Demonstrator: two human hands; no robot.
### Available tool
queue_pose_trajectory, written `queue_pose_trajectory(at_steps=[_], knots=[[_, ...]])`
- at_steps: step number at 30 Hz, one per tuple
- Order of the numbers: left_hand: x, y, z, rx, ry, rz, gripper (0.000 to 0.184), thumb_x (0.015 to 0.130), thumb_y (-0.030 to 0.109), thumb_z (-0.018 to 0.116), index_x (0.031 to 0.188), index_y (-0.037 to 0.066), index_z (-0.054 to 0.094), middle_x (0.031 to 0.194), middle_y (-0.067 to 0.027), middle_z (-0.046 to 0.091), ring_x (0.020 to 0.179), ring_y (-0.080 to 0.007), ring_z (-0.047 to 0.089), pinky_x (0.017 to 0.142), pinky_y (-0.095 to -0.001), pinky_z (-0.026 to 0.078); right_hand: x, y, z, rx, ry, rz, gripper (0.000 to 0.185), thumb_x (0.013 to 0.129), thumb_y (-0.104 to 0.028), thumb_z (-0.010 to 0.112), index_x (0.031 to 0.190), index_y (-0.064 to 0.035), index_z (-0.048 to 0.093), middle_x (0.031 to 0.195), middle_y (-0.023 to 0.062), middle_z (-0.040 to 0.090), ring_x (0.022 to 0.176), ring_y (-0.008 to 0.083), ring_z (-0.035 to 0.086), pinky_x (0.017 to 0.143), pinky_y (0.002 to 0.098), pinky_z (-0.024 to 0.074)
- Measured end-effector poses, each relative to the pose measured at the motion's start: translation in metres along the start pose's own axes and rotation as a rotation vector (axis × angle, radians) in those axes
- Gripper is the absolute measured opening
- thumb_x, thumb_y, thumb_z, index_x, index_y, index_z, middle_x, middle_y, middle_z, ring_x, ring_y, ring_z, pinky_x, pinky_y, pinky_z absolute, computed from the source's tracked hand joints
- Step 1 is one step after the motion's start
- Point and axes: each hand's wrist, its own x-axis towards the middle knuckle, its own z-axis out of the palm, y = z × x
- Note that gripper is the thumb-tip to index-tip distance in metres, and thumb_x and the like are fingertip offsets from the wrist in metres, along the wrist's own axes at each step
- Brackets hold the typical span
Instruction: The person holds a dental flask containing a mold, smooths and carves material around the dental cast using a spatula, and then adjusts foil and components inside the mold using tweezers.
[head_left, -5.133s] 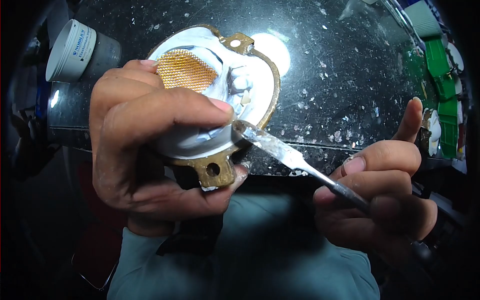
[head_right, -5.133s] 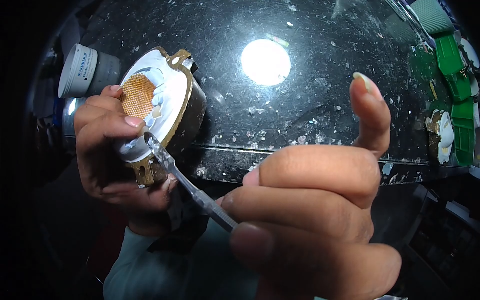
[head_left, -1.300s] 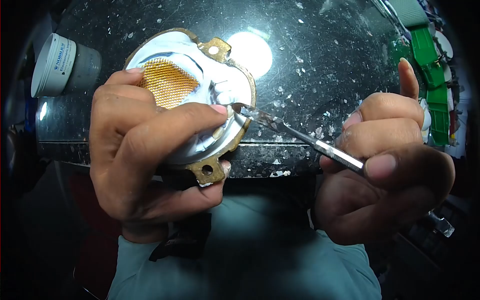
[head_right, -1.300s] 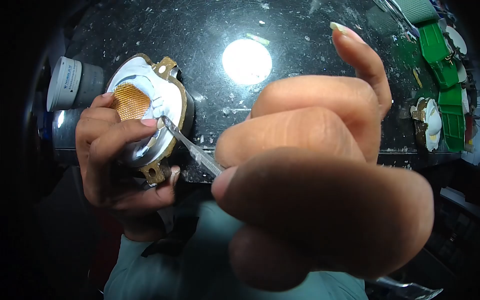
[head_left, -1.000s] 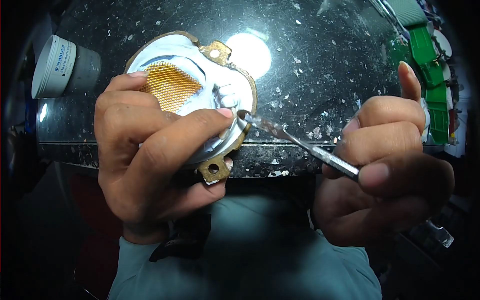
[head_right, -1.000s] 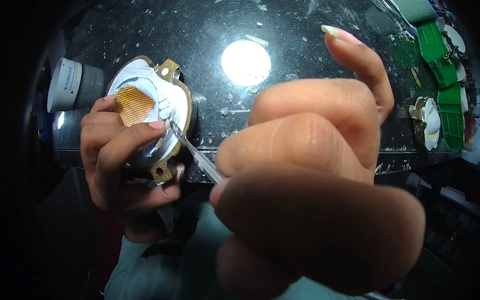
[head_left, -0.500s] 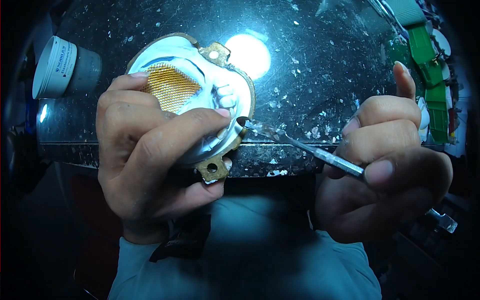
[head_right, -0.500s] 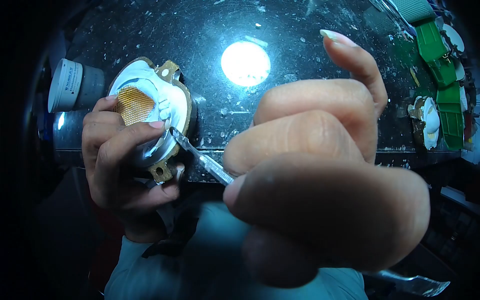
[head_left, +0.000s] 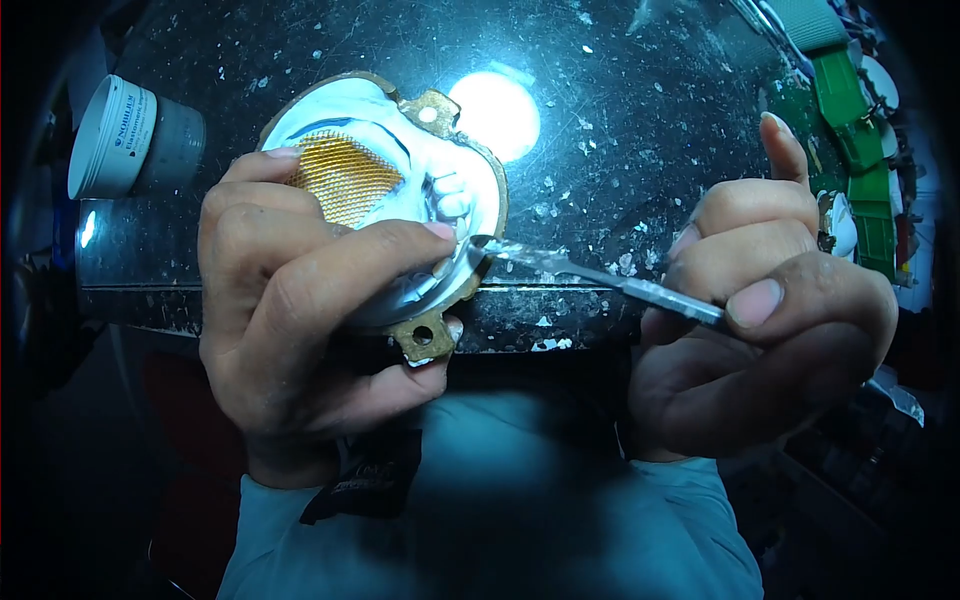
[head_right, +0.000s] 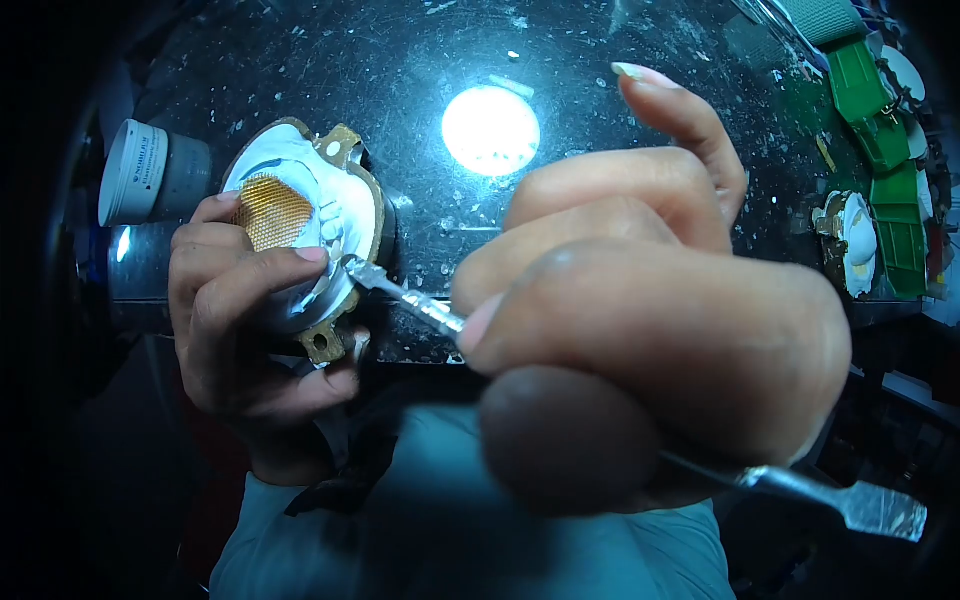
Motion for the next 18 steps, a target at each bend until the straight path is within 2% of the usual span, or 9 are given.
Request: queue_pose_trajectory(at_steps=[5,7,8,9,11,13,14,16,18], knots=[[0.004,-0.005,-0.008,-0.157,0.065,-0.061,0.054,0.058,0.031,0.083,0.102,0.005,0.064,0.090,-0.0045,0.054,0.087,-0.0202,0.055,0.103,-0.0503,0.043,0.015,0.007,-0.029,-0.027,0.109,0.065,0.041,0.111,-0.033,0.026,0.101,-0.0034,0.052,0.076,0.0097,0.058,0.067,0.0178,0.053,0.102,0.0446,0.0466],[-0.026,-0.026,-0.030,-0.357,0.221,-0.119,0.058,0.056,0.029,0.080,0.104,0.003,0.062,0.095,-0.0066,0.056,0.091,-0.0202,0.056,0.103,-0.0458,0.044,0.022,0.003,-0.026,-0.181,0.119,-0.097,0.036,0.111,-0.027,0.031,0.103,-0.0016,0.056,0.091,0.0110,0.060,0.086,0.0202,0.058,0.102,0.0398,0.0463],[-0.031,-0.029,-0.031,-0.473,0.316,-0.163,0.060,0.055,0.026,0.080,0.106,0.002,0.063,0.097,-0.0071,0.058,0.092,-0.0204,0.058,0.100,-0.0416,0.045,0.029,0.006,-0.031,-0.210,0.088,-0.072,0.032,0.110,-0.023,0.034,0.106,-0.0012,0.056,0.093,0.0105,0.060,0.088,0.0200,0.058,0.097,0.0380,0.0469],[-0.039,-0.026,-0.034,-0.669,0.444,-0.342,0.062,0.061,0.032,0.076,0.110,-0.001,0.058,0.104,-0.0103,0.057,0.099,-0.0224,0.060,0.101,-0.0363,0.045,0.034,0.008,-0.030,-0.221,0.027,-0.034,0.028,0.110,-0.019,0.036,0.110,-0.0007,0.056,0.094,0.0099,0.061,0.089,0.0198,0.059,0.091,0.0363,0.0476],[-0.041,-0.024,-0.051,-1.061,0.485,-0.457,0.061,0.072,0.032,0.071,0.118,-0.004,0.052,0.108,-0.0133,0.055,0.108,-0.0260,0.059,0.103,-0.0394,0.047,0.040,0.013,-0.028,-0.241,-0.182,0.100,0.022,0.108,-0.012,0.041,0.116,0.0003,0.057,0.097,0.0089,0.061,0.092,0.0194,0.059,0.081,0.0327,0.0490],[-0.014,-0.007,-0.043,-1.608,0.599,-0.590,0.059,0.079,0.027,0.065,0.125,-0.005,0.047,0.110,-0.0166,0.055,0.105,-0.0272,0.058,0.110,-0.0451,0.044,0.050,0.046,-0.035,-0.490,-0.457,0.214,0.015,0.103,-0.011,0.050,0.115,-0.0031,0.055,0.100,0.0177,0.063,0.095,0.0329,0.063,0.087,0.0393,0.0474],[-0.010,-0.008,-0.038,-1.715,0.605,-0.532,0.056,0.082,0.030,0.062,0.123,-0.005,0.050,0.105,-0.0158,0.057,0.104,-0.0279,0.060,0.110,-0.0459,0.044,0.050,0.055,-0.040,-0.573,-0.608,0.141,0.017,0.100,-0.013,0.054,0.113,-0.0037,0.054,0.103,0.0191,0.063,0.098,0.0375,0.061,0.088,0.0427,0.0458],[-0.001,-0.032,-0.021,-1.918,0.603,-0.379,0.053,0.088,0.037,0.056,0.119,-0.006,0.055,0.096,-0.0142,0.061,0.103,-0.0292,0.062,0.111,-0.0475,0.043,0.051,0.069,-0.038,-0.616,-0.709,0.209,0.023,0.097,-0.018,0.059,0.115,-0.0037,0.057,0.104,0.0192,0.063,0.099,0.0362,0.061,0.092,0.0436,0.0463],[0.011,-0.044,-0.003,-1.935,0.499,-0.133,0.050,0.092,0.039,0.054,0.118,-0.005,0.056,0.095,-0.0142,0.063,0.101,-0.0287,0.063,0.112,-0.0484,0.041,0.058,0.069,-0.035,-0.692,-0.607,0.011,0.028,0.096,-0.022,0.061,0.118,-0.0043,0.060,0.108,0.0197,0.063,0.103,0.0359,0.062,0.096,0.0437,0.0459]])
